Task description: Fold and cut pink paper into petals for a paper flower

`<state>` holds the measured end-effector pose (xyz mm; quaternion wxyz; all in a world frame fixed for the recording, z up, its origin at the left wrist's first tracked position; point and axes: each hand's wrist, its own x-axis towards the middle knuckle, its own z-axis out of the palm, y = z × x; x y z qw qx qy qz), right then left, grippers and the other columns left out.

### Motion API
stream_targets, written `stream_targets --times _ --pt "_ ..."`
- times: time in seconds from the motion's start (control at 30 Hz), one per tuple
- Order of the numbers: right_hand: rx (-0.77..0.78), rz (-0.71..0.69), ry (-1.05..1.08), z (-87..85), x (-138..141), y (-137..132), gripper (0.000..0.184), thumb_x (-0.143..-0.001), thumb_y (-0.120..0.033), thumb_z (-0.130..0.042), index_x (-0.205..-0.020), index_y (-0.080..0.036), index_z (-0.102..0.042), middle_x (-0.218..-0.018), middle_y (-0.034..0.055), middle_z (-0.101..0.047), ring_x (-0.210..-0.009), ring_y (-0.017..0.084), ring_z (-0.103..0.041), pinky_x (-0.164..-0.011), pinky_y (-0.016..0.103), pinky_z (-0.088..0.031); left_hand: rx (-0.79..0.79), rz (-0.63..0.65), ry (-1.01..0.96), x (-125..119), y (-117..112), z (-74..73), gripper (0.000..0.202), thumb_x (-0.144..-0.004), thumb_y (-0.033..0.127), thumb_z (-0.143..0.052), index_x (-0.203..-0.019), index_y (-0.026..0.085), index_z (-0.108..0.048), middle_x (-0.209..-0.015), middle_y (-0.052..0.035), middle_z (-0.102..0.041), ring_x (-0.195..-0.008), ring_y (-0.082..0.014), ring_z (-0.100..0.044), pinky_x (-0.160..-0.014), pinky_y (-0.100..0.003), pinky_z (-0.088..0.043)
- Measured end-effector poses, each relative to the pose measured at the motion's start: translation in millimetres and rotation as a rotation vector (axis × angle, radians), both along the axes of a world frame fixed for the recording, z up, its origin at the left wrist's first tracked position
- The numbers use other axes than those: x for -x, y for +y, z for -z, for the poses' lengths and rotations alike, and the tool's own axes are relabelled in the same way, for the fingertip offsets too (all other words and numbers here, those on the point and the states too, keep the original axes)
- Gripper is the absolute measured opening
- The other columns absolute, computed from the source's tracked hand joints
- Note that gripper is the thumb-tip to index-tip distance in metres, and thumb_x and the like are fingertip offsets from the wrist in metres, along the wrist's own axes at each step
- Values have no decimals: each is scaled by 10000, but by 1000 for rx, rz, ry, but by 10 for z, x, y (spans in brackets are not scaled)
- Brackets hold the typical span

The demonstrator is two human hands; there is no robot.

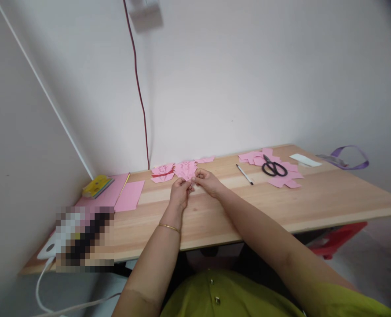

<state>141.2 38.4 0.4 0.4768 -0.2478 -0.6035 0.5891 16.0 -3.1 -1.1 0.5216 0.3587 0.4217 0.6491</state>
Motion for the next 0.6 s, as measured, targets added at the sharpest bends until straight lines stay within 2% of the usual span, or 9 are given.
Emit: stream_targets --times 0.23,0.47,0.6 --pt "-57 73 -79 -11 -2 -3 213 -701 -318 -652 -734 -176 -497 -608 -53 -511 -563 87 -448 -572 223 -327 -4 -29 42 -4 31 45 247 -569 224 -732 -766 146 -605 -680 4 -589 -576 -76 -500 -536 -203 -414" --pt "31 -81 -22 39 10 9 255 -686 -346 -676 -807 -169 -540 -742 -10 -612 -665 107 -538 -652 238 -392 -11 -74 24 12 27 33 271 -550 234 -753 -763 143 -612 -689 -4 -607 -584 -89 -526 -560 -227 -426" --pt "30 -88 -56 41 3 0 245 -695 -353 -672 -767 -167 -530 -656 -32 -559 -584 87 -483 -588 223 -359 16 -50 -4 18 15 16 245 -552 225 -745 -735 143 -604 -696 -6 -606 -594 -88 -535 -557 -219 -432"
